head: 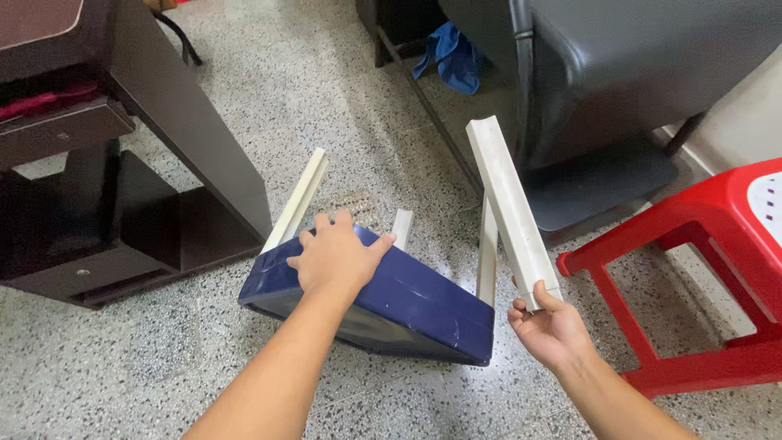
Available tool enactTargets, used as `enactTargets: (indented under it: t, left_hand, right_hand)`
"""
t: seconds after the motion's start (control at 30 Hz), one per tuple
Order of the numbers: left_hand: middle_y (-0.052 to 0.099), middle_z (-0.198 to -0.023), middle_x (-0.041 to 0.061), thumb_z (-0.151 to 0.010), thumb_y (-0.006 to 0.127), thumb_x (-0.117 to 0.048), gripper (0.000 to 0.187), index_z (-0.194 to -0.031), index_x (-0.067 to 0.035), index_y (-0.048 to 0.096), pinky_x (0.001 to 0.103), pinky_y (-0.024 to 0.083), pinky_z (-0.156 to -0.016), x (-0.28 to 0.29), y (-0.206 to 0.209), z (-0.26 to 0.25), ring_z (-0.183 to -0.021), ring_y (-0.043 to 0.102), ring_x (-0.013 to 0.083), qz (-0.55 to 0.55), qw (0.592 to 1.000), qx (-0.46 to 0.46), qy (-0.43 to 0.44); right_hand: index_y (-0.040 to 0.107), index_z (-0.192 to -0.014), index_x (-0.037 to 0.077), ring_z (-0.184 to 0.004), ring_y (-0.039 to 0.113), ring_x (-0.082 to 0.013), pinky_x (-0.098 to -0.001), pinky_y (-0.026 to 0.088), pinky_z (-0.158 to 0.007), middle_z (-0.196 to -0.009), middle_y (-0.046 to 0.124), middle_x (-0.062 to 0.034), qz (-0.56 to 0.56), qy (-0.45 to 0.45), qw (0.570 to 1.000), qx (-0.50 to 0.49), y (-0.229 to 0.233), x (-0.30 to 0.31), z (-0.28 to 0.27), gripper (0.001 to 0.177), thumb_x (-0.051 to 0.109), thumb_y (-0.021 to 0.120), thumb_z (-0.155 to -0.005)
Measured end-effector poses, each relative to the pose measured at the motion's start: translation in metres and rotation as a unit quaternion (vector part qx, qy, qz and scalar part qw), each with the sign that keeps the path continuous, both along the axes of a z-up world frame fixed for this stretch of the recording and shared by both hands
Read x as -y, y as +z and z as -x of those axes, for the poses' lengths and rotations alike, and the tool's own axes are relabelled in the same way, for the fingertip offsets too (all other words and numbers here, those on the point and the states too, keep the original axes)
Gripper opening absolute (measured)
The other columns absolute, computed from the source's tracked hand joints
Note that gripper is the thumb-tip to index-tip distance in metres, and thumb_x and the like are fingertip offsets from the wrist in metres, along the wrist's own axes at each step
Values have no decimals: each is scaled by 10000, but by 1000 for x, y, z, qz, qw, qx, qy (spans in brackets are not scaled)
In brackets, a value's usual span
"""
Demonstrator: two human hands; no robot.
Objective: The person flips a blue plastic stool upside down and removes its four white legs one by one. The legs are placed on the floor beside the stool seat. The person then picks up the legs and attempts to reinsert them into the seat, but the clip ends before the stool is fully reassembled.
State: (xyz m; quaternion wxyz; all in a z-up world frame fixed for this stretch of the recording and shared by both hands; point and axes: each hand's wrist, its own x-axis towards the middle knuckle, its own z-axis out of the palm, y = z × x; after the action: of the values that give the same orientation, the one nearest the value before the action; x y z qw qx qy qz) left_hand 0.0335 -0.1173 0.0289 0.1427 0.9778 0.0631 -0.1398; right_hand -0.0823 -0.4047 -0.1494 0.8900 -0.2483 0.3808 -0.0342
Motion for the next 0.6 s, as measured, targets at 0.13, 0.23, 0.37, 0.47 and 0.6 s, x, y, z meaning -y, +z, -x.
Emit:
enactTargets:
  t: [0.13, 0.23, 0.37, 0.47, 0.6]
  left_hand:
    - [414, -1504, 115, -809, 707, -678, 815, -1421, -178, 506, 712, 360, -1089, 4, 0, 3, -1415, 395, 399, -1, 1000, -2, 6]
    - [411, -1502, 131, -813, 710, -687, 834, -1428, -165, 496, 724, 342, -1094, 6, 2, 3, -1417, 386, 405, -6, 1000, -3, 6]
    - [403, -1512, 131, -804, 717, -680, 840, -1438, -181, 485, 718, 334, -1105, 11, 3, 4, -1422, 379, 414, -4, 1000, 1, 11]
    - [410, -1513, 135, -812, 710, -687, 840, -1436, -171, 486, 720, 328, -1112, 15, 4, 3, -1427, 379, 421, -8, 1000, -3, 9]
    - [406, -1515, 139, -812, 707, -687, 838, -1435, -171, 485, 727, 327, -1106, 15, 1, 6, -1428, 377, 428, -8, 1000, 0, 8]
  right_hand:
    - [494, -1354, 84, -832, 469, -182, -341, 462, -754, -1116, 553, -94, 12, -9, 1000, -3, 9, 5, 3, 403, 248, 585, -998]
    - [493, -1356, 88, -822, 463, -180, -341, 455, -736, -1102, 542, -89, 20, -15, 1000, 3, 17, 7, 1, 404, 249, 585, -997]
    - [492, -1334, 84, -791, 463, -177, -329, 451, -699, -1127, 605, -111, 32, -6, 999, 43, 23, 11, 1, 413, 226, 583, -957]
    - [487, -1324, 42, -810, 471, -189, -337, 452, -709, -1052, 522, -96, 24, -7, 999, 47, 23, 17, 1, 407, 211, 610, -975]
    - [506, -1287, 9, -808, 472, -191, -341, 458, -704, -1030, 504, -100, 20, 1, 998, 63, 14, 21, 5, 383, 205, 622, -979]
